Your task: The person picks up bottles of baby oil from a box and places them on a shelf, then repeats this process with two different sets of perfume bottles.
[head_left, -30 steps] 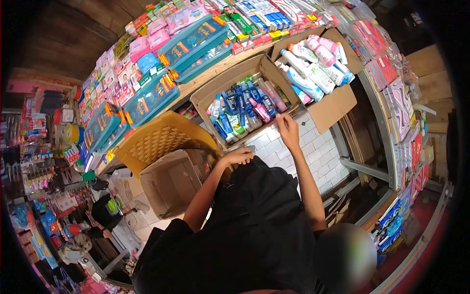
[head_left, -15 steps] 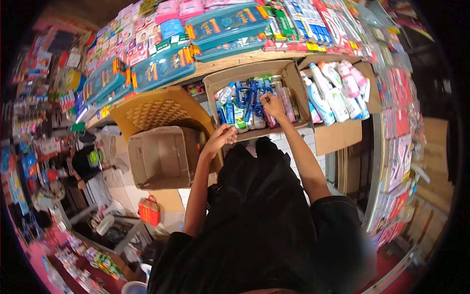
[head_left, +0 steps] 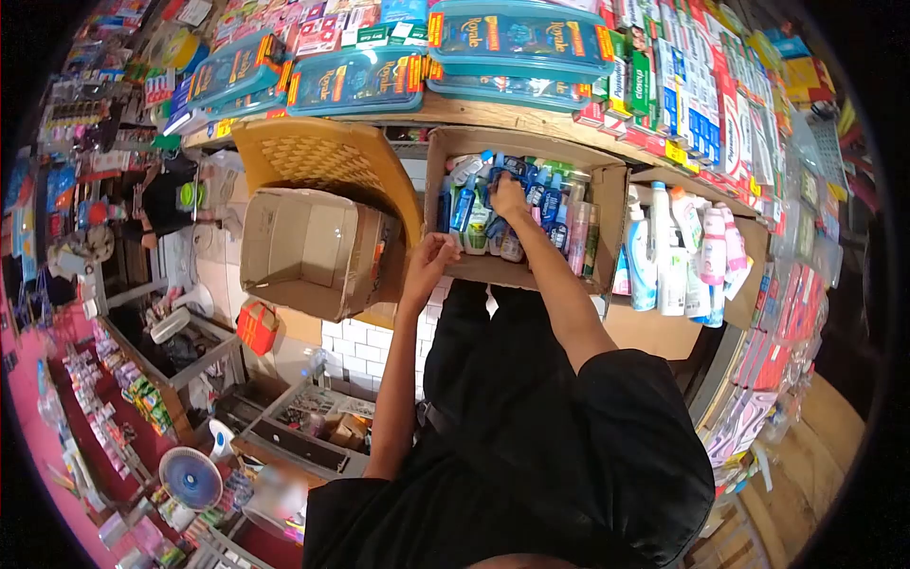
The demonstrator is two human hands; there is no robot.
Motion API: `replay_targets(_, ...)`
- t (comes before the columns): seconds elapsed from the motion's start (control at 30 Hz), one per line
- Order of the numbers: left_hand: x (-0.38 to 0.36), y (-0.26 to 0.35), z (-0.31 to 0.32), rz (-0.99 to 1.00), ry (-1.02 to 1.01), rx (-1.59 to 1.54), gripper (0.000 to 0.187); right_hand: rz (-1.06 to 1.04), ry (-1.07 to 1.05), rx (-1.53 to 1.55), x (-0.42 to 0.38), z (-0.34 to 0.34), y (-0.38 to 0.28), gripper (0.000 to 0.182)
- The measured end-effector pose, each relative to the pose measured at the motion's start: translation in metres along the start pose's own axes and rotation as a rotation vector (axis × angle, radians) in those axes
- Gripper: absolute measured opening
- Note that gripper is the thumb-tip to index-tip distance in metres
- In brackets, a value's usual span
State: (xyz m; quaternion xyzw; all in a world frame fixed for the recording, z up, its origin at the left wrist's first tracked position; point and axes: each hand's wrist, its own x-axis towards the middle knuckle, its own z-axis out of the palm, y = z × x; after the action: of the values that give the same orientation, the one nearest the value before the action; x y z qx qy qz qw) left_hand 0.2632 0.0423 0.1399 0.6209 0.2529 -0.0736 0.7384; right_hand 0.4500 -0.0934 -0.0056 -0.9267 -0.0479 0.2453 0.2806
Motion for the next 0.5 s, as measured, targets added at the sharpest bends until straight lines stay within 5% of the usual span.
replay_targets(0.27,0.001,0.004,0.005,-0.024,0.029,0.038,0.015,0.099,-0.015,-0.083,0.000,0.003,-0.013,0.077)
replay_targets(0.5,0.010,0.005,0.008,-0.110,0.022,0.092,0.018,0.076,-0.035,-0.036,-0.001,0.000,-0.008,0.074)
